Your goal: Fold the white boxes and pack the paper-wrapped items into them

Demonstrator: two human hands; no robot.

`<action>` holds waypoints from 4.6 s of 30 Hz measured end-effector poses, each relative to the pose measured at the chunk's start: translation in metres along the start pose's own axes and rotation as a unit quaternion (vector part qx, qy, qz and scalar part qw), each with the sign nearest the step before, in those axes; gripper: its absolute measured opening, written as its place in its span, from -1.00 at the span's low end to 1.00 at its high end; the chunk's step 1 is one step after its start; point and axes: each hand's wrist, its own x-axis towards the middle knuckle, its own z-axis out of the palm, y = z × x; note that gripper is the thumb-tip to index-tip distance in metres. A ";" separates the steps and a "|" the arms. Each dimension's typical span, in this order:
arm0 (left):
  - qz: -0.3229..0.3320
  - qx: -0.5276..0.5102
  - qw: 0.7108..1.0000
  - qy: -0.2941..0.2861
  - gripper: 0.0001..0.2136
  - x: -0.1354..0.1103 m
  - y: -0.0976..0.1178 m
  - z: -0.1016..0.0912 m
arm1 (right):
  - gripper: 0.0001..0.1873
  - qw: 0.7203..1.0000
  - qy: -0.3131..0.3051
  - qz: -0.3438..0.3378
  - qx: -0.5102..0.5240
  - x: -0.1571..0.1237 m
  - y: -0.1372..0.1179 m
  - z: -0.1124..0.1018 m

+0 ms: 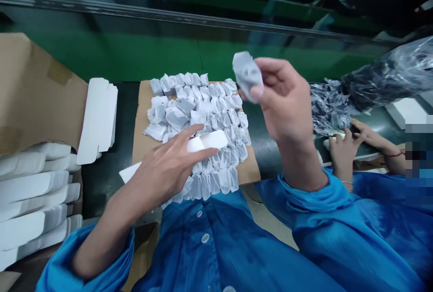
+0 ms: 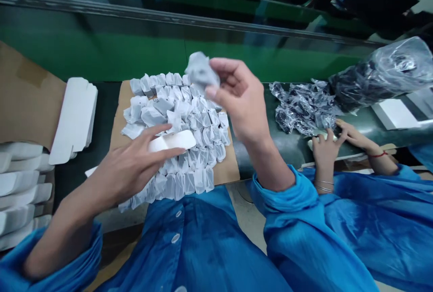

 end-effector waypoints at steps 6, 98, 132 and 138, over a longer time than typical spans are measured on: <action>0.026 0.012 0.996 0.089 -0.56 -0.047 -0.003 0.002 | -0.49 0.941 -0.154 -0.205 -0.223 -0.080 -0.033 0.011; -0.381 0.024 0.872 0.307 -0.47 -0.025 -0.112 0.008 | -0.67 0.933 -0.114 0.147 -0.307 0.022 0.050 -0.134; -0.274 -0.495 0.812 0.144 -0.64 -0.067 0.008 -0.001 | -0.28 0.819 -0.260 -0.349 -0.373 -0.089 -0.026 0.041; -0.266 -0.321 0.882 0.220 -0.89 -0.061 0.006 -0.014 | -0.65 0.803 -0.194 -0.406 -0.390 -0.085 -0.026 0.043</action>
